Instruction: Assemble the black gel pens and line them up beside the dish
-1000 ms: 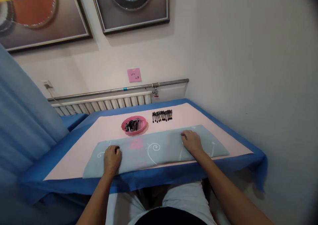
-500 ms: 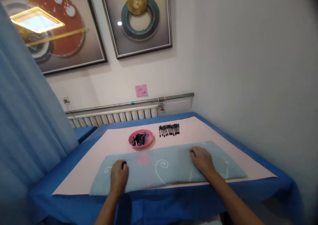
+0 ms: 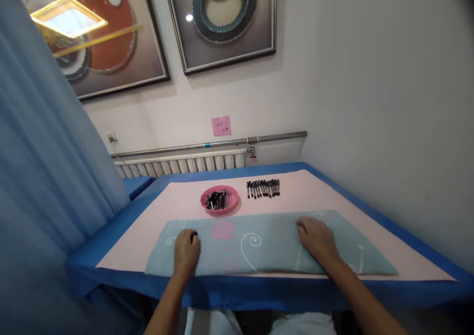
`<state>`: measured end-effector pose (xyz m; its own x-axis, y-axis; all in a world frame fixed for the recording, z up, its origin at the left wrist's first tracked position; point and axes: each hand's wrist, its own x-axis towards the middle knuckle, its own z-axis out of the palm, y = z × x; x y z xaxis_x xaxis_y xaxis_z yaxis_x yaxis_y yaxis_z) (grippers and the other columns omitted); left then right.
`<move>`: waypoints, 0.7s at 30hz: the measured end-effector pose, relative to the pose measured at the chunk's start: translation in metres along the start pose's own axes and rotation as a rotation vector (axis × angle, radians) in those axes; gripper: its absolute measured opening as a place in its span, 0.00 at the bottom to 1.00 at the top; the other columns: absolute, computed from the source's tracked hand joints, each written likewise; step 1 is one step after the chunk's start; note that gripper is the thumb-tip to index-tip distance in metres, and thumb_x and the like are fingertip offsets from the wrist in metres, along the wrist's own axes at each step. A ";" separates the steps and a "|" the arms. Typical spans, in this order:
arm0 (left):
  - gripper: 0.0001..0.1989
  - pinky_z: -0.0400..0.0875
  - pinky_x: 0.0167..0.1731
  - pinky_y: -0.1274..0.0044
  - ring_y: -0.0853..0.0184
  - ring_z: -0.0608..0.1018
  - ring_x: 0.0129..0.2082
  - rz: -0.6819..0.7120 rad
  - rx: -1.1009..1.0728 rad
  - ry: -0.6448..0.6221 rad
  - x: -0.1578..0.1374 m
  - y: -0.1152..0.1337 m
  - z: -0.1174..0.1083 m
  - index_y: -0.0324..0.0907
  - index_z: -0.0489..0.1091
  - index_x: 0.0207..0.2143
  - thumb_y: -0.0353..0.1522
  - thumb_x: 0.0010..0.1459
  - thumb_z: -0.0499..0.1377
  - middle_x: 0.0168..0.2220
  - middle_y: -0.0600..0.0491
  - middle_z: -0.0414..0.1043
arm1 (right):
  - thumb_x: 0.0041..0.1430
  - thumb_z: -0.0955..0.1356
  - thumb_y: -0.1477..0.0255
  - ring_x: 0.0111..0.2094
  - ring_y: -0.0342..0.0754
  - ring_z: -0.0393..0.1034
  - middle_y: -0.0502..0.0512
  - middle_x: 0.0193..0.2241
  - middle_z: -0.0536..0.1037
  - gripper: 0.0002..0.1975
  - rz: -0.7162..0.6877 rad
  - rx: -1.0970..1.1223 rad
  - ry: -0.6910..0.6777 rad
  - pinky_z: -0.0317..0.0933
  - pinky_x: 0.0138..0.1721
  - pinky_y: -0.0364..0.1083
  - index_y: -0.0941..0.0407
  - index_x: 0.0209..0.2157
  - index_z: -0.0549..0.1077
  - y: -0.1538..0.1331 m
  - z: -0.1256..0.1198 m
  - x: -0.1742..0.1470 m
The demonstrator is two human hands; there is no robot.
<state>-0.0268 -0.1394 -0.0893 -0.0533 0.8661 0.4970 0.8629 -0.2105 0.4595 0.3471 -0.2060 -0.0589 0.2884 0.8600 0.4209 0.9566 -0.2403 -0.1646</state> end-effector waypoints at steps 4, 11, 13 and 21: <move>0.11 0.65 0.42 0.70 0.61 0.73 0.39 -0.009 -0.027 0.014 -0.001 0.003 -0.002 0.40 0.70 0.31 0.28 0.51 0.49 0.32 0.48 0.72 | 0.56 0.60 0.76 0.38 0.55 0.69 0.59 0.37 0.77 0.12 -0.001 -0.003 0.022 0.57 0.36 0.49 0.57 0.34 0.74 0.000 0.001 0.001; 0.11 0.66 0.40 0.70 0.61 0.73 0.37 0.009 -0.042 0.032 -0.001 0.006 -0.004 0.39 0.70 0.30 0.28 0.51 0.48 0.32 0.47 0.73 | 0.55 0.60 0.76 0.38 0.56 0.69 0.59 0.36 0.78 0.11 0.000 0.038 0.029 0.57 0.37 0.50 0.56 0.33 0.73 0.000 -0.001 0.001; 0.12 0.66 0.40 0.69 0.61 0.73 0.37 0.012 -0.045 0.030 -0.001 0.006 -0.004 0.39 0.70 0.30 0.29 0.51 0.48 0.33 0.47 0.73 | 0.56 0.59 0.75 0.38 0.56 0.69 0.59 0.36 0.78 0.11 0.000 0.048 0.030 0.57 0.37 0.51 0.56 0.33 0.73 0.001 0.002 0.001; 0.11 0.66 0.43 0.66 0.59 0.74 0.38 -0.061 -0.132 0.016 -0.002 -0.003 0.006 0.41 0.71 0.30 0.33 0.51 0.50 0.35 0.46 0.74 | 0.54 0.58 0.69 0.37 0.57 0.71 0.59 0.37 0.79 0.14 -0.051 0.093 0.165 0.62 0.36 0.54 0.53 0.32 0.75 0.021 0.033 0.005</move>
<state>-0.0260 -0.1379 -0.0964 -0.1119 0.8721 0.4764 0.7846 -0.2166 0.5809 0.3676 -0.1922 -0.0896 0.2494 0.7825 0.5705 0.9646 -0.1487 -0.2178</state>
